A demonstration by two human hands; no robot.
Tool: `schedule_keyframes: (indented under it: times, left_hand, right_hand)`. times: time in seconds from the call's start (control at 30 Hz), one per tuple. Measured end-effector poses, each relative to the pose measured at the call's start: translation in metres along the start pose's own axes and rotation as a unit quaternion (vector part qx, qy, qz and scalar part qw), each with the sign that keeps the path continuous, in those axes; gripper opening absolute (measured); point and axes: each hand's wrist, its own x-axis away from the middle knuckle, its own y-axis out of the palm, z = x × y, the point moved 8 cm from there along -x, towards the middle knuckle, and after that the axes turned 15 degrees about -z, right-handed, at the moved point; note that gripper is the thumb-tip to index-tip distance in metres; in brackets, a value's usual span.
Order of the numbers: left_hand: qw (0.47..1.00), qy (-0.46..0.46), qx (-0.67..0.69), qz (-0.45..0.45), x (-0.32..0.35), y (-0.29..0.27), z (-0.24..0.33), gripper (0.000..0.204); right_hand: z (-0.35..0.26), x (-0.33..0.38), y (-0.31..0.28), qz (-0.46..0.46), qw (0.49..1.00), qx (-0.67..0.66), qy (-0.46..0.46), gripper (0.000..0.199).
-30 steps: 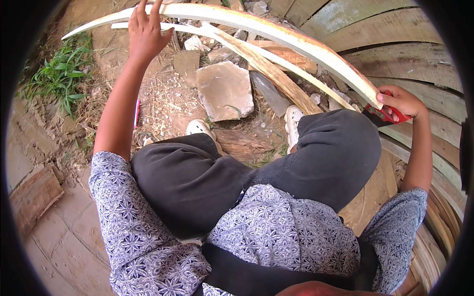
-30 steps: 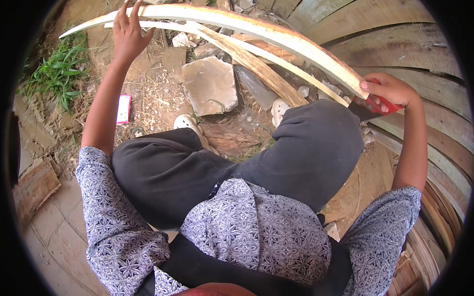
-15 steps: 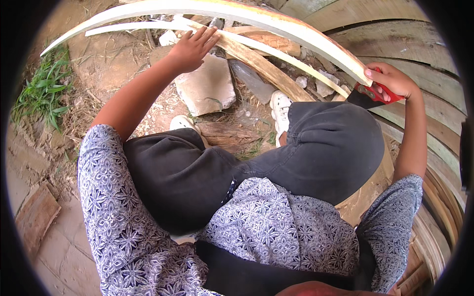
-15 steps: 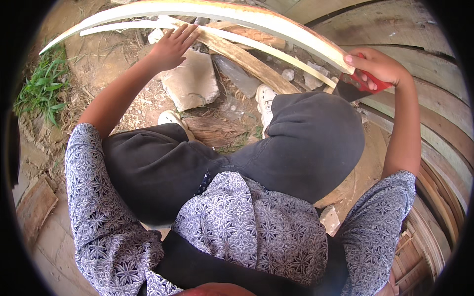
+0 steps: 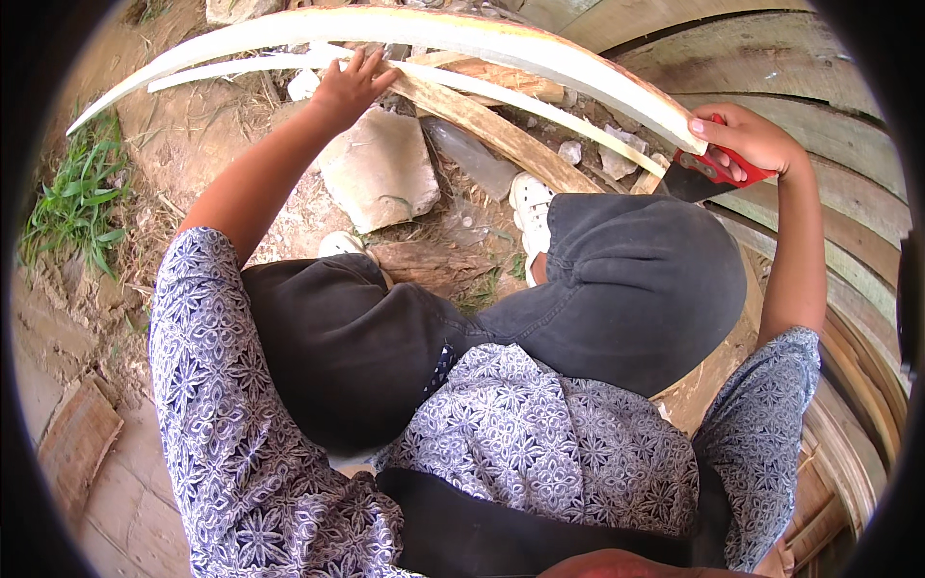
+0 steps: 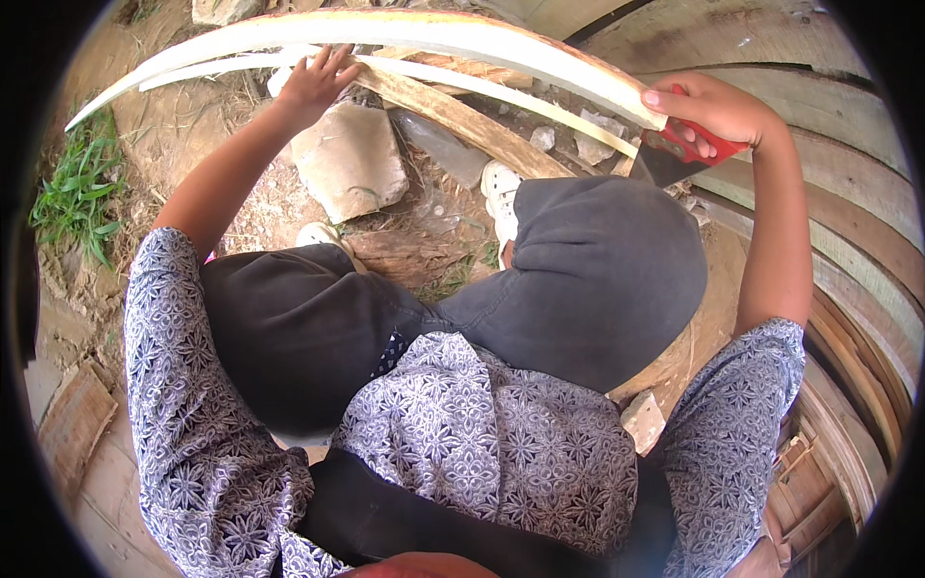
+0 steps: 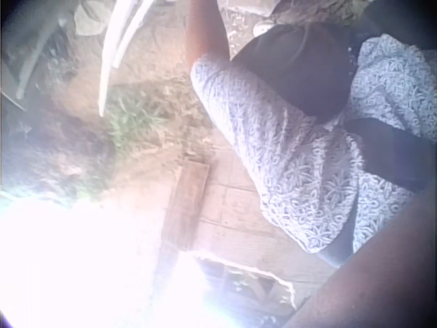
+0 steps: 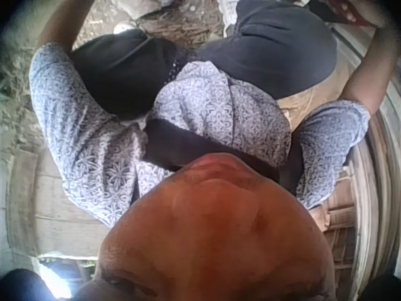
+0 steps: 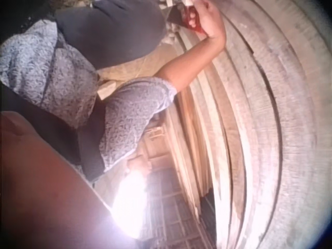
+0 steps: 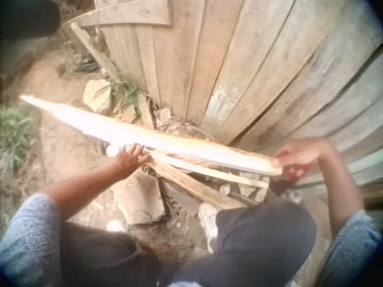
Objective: The person walks through a cluttered area, picks up a thin wooden strip, and uses a red-handled hand saw to cut it into smaller pieces. The person holds the wood with one hand and saws with the other, then places the cut pieces on the ground.
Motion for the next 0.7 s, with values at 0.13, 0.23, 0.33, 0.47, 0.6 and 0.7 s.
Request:
schedule_keyframes:
  times: [0.13,0.23,0.33,0.47,0.6,0.7]
  left_hand:
    - [0.999,0.013,0.012,-0.041,-0.004,0.005,0.003,0.065]
    - [0.999,0.018,-0.013,-0.041,0.001,0.008,0.007,0.077]
    - [0.999,0.036,0.011,-0.022,0.014,0.009,0.008,0.078]
    - [0.986,0.074,0.085,-0.12,0.027,0.012,0.004,0.078]
    - [0.975,0.158,0.147,0.051,0.043,0.006,-0.003,0.065]
    - [0.951,0.161,0.125,0.233,0.071,-0.053,-0.025,0.052]
  right_hand:
    - [0.001,-0.004,0.0,-0.005,1.0,-0.008,-0.001,0.055]
    - [0.008,-0.008,-0.003,-0.009,1.0,-0.012,-0.008,0.056]
    - [0.012,-0.01,-0.009,-0.007,1.0,-0.012,-0.009,0.056]
    - [0.011,-0.01,-0.017,0.004,1.0,-0.008,0.005,0.057]
    - [0.004,-0.016,-0.023,-0.023,0.999,-0.022,0.006,0.055]
    - [0.016,-0.036,-0.032,-0.039,0.997,-0.067,0.011,0.054]
